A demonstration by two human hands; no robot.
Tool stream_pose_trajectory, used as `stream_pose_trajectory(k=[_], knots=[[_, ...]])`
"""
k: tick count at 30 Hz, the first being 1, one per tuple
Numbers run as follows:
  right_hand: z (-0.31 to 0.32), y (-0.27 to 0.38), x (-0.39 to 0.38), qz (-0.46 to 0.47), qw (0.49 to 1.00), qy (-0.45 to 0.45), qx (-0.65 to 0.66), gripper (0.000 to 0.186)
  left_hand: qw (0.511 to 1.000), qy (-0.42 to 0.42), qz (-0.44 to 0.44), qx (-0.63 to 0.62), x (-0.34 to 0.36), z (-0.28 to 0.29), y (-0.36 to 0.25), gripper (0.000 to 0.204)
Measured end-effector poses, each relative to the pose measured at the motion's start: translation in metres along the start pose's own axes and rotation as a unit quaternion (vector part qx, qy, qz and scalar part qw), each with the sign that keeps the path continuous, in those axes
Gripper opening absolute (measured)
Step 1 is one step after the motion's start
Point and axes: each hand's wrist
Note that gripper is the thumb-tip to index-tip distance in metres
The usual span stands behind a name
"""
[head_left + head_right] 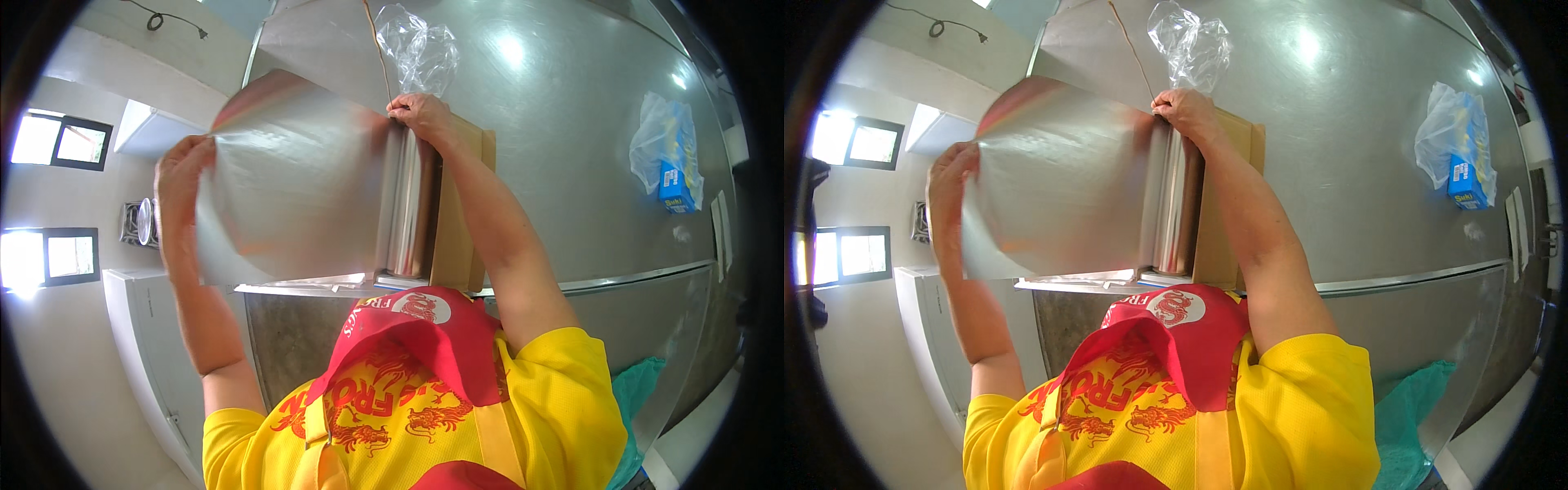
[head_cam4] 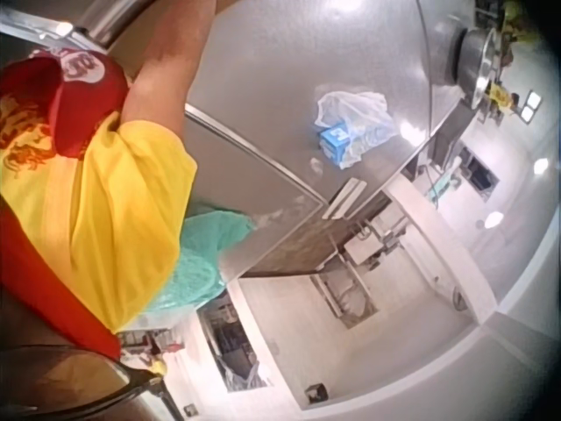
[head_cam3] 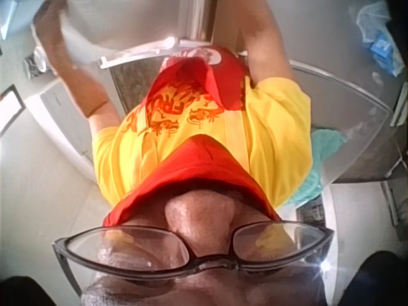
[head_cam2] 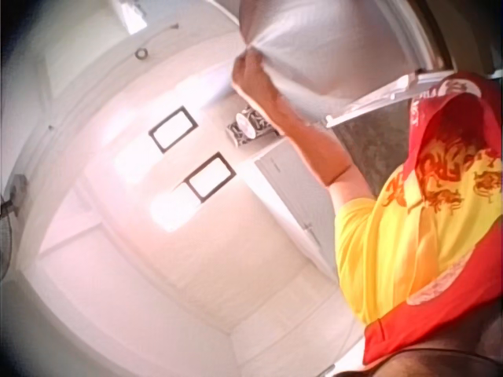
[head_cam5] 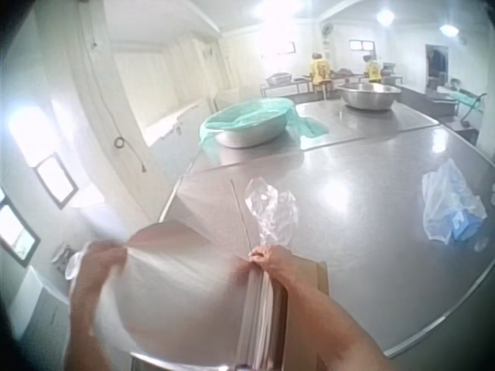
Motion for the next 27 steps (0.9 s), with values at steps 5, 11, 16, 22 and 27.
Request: stream_pose_trajectory(k=[5, 11, 16, 22, 27], knots=[[-0.003, -0.005, 0.001, 0.0, 1.0, -0.002, -0.003, 0.021, 1.0, -0.009, 0.021, 0.003, 0.017, 0.039, -0.01, 0.02], [-0.007, -0.006, 0.001, 0.016, 1.0, -0.005, -0.008, 0.02, 0.998, -0.017, 0.022, 0.065, 0.063, 0.087, 0.072, 0.021], [0.0, -0.008, -0.001, -0.018, 1.0, 0.007, -0.008, 0.02, 0.985, -0.01, 0.07, 0.16, 0.068, 0.058, 0.175, 0.024], [-0.001, -0.001, 0.001, -0.019, 0.999, 0.022, -0.045, 0.02, 0.957, -0.085, 0.149, 0.235, 0.061, 0.043, 0.363, 0.015], [-0.005, -0.003, 0.007, -0.043, 0.997, 0.039, -0.056, 0.02, 0.905, -0.202, 0.172, 0.334, 0.039, 0.039, 0.381, 0.021]])
Point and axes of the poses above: each hand's wrist, its own x-axis towards the middle knuckle, its own z-axis out of the back of the hand, y = z × x, and after that the axes turned 9 degrees about -y, right-handed
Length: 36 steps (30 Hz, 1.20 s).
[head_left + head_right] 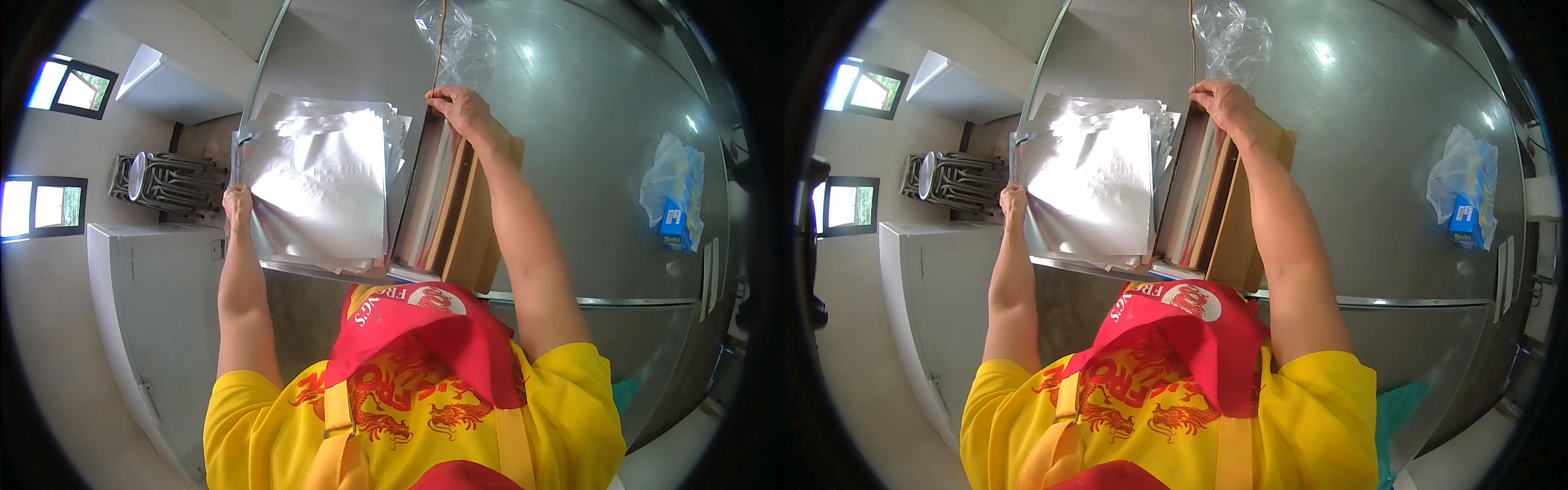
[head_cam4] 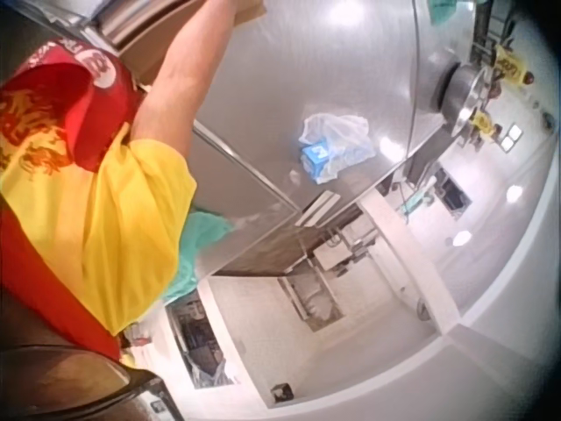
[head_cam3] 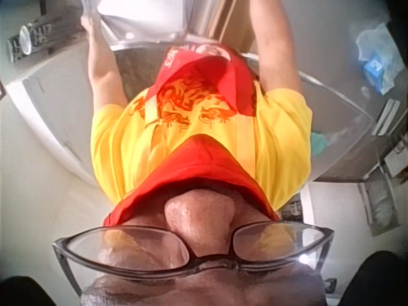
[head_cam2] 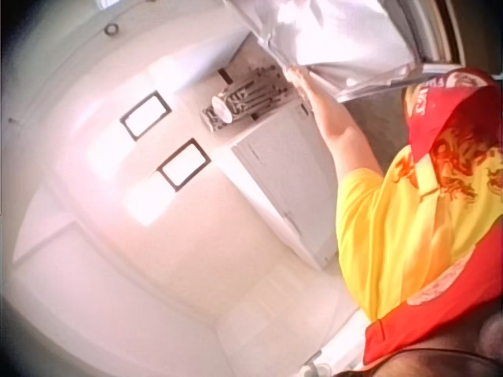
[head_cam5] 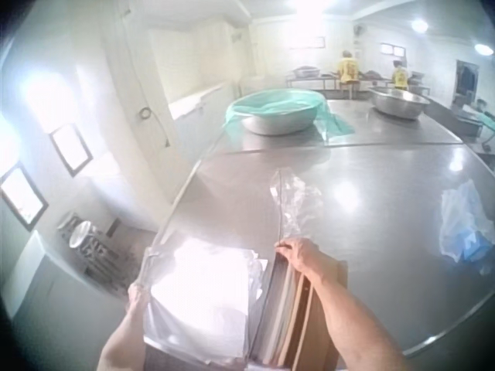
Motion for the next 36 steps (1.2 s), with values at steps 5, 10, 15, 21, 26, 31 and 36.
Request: stream_pose_trajectory(k=[5, 10, 15, 21, 26, 31, 36], knots=[[0.005, 0.006, -0.006, 0.007, 1.0, -0.013, -0.004, 0.021, 0.982, -0.126, -0.111, 0.088, -0.044, 0.023, -0.044, 0.026], [0.004, 0.002, -0.009, 0.022, 1.0, -0.021, 0.001, 0.021, 0.864, 0.02, -0.429, -0.263, -0.2, 0.019, -0.159, 0.032], [0.005, 0.006, -0.007, 0.033, 0.999, -0.022, 0.012, 0.022, 0.848, 0.088, -0.52, -0.06, -0.304, 0.022, -0.252, 0.03], [0.001, 0.0, -0.004, 0.058, 0.997, -0.04, 0.025, 0.022, 0.881, 0.087, -0.462, 0.056, -0.308, 0.012, -0.281, 0.026], [0.002, 0.0, -0.004, 0.042, 0.999, -0.032, 0.016, 0.022, 0.898, 0.098, -0.423, 0.07, -0.308, 0.002, -0.285, 0.026], [0.0, -0.002, -0.003, 0.036, 0.996, -0.021, 0.074, 0.019, 0.918, 0.071, -0.372, -0.12, -0.295, -0.013, -0.281, 0.021], [0.002, -0.008, -0.004, 0.081, 0.995, -0.045, 0.038, 0.023, 0.927, 0.092, -0.262, -0.253, -0.22, 0.052, -0.269, 0.022]])
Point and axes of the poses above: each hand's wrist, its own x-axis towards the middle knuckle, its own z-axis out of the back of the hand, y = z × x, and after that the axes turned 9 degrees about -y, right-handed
